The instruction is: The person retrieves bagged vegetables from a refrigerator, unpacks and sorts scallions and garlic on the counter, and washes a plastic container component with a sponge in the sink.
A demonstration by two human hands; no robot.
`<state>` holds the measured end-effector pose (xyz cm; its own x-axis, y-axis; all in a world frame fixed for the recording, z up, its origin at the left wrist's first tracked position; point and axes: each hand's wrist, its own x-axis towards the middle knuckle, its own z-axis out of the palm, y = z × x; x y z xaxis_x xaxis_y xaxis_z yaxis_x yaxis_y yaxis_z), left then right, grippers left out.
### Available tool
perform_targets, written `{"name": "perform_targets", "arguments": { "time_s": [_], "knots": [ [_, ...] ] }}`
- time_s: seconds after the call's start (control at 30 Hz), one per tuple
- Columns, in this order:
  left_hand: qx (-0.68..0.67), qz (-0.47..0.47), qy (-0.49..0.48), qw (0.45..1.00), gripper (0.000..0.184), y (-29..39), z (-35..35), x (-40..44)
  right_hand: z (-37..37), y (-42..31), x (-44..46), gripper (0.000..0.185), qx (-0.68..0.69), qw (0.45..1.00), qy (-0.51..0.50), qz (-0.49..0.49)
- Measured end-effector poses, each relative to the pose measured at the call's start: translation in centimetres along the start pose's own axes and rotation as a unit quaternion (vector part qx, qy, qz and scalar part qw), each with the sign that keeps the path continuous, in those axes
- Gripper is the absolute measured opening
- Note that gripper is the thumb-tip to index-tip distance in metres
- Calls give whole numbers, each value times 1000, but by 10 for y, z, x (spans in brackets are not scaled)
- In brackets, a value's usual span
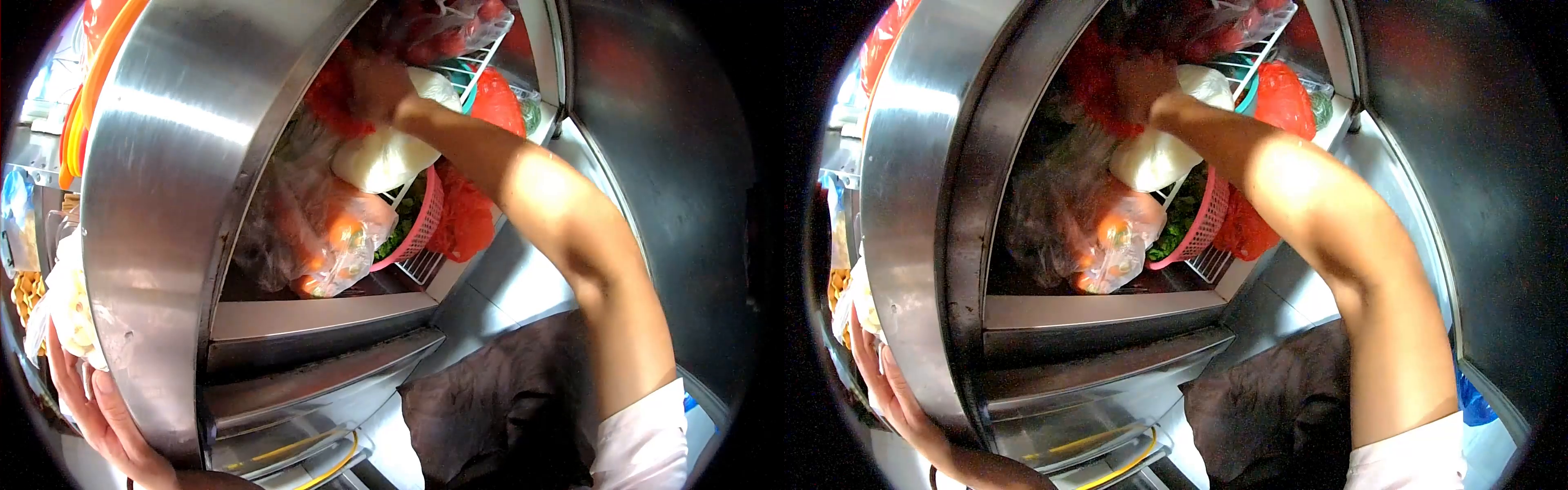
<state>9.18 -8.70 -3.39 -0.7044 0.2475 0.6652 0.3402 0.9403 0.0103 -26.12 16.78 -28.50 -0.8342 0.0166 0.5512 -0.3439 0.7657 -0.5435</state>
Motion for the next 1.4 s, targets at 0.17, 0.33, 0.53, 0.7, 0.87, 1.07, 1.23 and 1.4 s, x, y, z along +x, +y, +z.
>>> {"name": "perform_targets", "arguments": {
  "time_s": [0.17, 0.33, 0.53, 0.7, 0.87, 1.07, 1.23, 1.4],
  "knots": [
    [-12, 0, 45, 999, 53, 2, 11, -2, 31, 14, 60, 57, 65, 931, 257, -250],
    [26, 6, 45, 999, 54, 5, 11, -1, 24, -3, 36, 55, -3, 986, 94, -141],
    [56, 34, 64, 996, 52, -7, 13, -3, 13, -31, -12, 54, -23, 992, 55, -112],
    [61, -4, 63, 996, 53, 9, 14, -1, 57, -84, -15, 53, -5, 983, 84, -164],
    [46, -26, 77, 996, 53, 13, 18, -2, 69, -100, -4, 52, -16, 984, 45, -174],
    [53, -17, 113, 992, 48, -21, 0, -10, 64, -100, 1, 51, -24, 984, 1, -178],
    [-13, -65, 78, 995, 44, 4, 12, -7, 55, -99, 0, 50, -13, 983, -10, -183],
    [-36, -9, 18, 999, 52, 3, 10, 0, 32, -94, -18, 49, 48, 983, 6, -180]
  ]
}}
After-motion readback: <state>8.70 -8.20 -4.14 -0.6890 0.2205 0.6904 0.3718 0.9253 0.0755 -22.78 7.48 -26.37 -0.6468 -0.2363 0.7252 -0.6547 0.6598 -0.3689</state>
